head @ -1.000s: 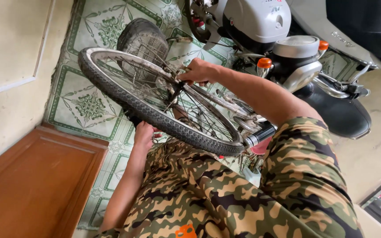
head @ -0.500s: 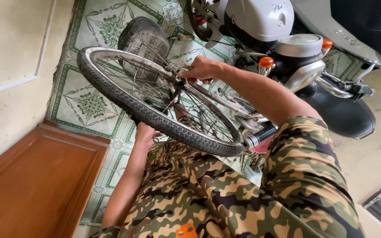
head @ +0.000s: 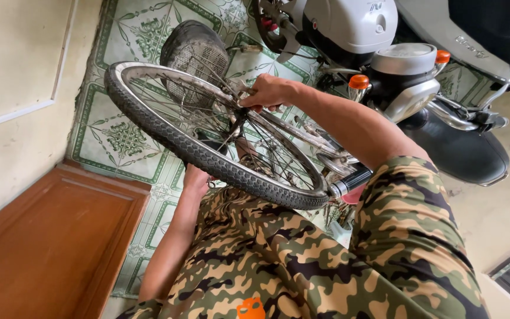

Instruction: The person uses a wrench to loosen the nuts on the front wheel of a bicycle, removes the wheel, and then uses a wrench to tighten the nuts back onto the axle.

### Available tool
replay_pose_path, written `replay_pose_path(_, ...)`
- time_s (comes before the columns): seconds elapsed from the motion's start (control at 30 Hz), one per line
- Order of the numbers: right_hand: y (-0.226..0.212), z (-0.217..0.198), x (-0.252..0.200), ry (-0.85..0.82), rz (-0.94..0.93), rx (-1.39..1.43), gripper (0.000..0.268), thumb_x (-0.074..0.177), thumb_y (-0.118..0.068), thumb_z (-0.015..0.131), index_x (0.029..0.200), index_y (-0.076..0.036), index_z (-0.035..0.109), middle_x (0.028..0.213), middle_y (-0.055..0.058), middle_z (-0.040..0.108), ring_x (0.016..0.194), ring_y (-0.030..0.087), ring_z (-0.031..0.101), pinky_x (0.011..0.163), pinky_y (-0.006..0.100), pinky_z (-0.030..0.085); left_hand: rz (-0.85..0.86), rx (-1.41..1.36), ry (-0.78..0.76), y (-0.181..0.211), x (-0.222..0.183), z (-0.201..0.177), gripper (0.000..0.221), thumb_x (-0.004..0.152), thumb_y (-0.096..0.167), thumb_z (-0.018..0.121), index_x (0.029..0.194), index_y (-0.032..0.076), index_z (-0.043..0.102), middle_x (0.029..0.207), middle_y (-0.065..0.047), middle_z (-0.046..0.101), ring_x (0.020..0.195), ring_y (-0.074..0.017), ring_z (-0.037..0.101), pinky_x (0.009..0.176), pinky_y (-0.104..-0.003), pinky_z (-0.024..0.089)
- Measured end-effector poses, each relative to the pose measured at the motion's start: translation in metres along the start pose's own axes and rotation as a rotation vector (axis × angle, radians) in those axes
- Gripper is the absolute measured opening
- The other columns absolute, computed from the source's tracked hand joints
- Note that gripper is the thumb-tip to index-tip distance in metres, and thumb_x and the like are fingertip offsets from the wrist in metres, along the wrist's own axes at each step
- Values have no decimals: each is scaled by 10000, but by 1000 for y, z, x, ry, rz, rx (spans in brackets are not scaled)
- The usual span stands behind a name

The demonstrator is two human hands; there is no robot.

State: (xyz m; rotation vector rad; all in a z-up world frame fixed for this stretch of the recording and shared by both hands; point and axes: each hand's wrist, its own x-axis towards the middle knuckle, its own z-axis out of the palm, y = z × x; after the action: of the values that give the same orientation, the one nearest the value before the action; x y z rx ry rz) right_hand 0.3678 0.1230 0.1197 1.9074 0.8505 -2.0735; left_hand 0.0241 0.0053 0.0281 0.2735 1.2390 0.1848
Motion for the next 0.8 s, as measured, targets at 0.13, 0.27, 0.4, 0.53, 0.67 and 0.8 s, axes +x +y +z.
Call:
replay_pose_path(0.13, 8, -5, 4, -16, -95, -8, 356, 912, -399, 744, 896, -47, 788, 759, 60, 722, 479, 83, 492, 407, 280, 381, -38, 46, 55, 16, -11, 11, 39, 1014, 134, 578, 1030, 100, 591, 857, -13, 609, 700, -146, 612, 521, -341, 481)
replay_pose_path(0.27, -6, -6, -15, -13, -35, 122, 368, 916, -401, 738, 906, -36, 786, 772, 36, 751, 484, 88, 488, 423, 279, 395, -89, 72, 68, 21, -15, 15, 68, 1006, 174, 547, 1011, 118, 586, 860, -5, 634, 710, -142, 644, 523, -339, 522)
replay_pose_path(0.4, -2, -5, -1, 24, -54, 69, 357, 920, -382, 751, 901, -28, 788, 763, 78, 721, 508, 107, 516, 445, 298, 404, 104, 32, -53, -5, 0, -3, 103, 967, 77, 618, 1063, 109, 602, 934, -2, 638, 801, -132, 659, 605, -335, 549)
replay_pose_path(0.53, 14, -9, 22, 8, -150, 5, 310, 885, -352, 787, 887, -42, 782, 756, 63, 714, 537, 113, 562, 465, 297, 455, 58, 18, -27, -8, 5, -6, 55, 998, 101, 606, 1049, 81, 602, 934, -30, 639, 792, -157, 662, 607, -354, 557)
replay_pose_path(0.67, -3, -8, -2, 23, -89, -9, 395, 913, -416, 762, 882, -23, 767, 751, 47, 696, 544, 117, 542, 468, 296, 448, -49, 73, 4, 19, -14, 14, 114, 1029, 174, 554, 1031, 73, 605, 896, -47, 653, 732, -176, 662, 538, -371, 541)
replay_pose_path(0.8, -9, -6, -2, 67, 12, -83, 436, 938, -454, 734, 873, -24, 764, 752, 49, 700, 537, 117, 528, 470, 300, 418, -42, 63, 31, 17, -12, 13, 125, 1031, 200, 549, 1050, 95, 612, 905, -24, 647, 748, -160, 672, 547, -377, 559)
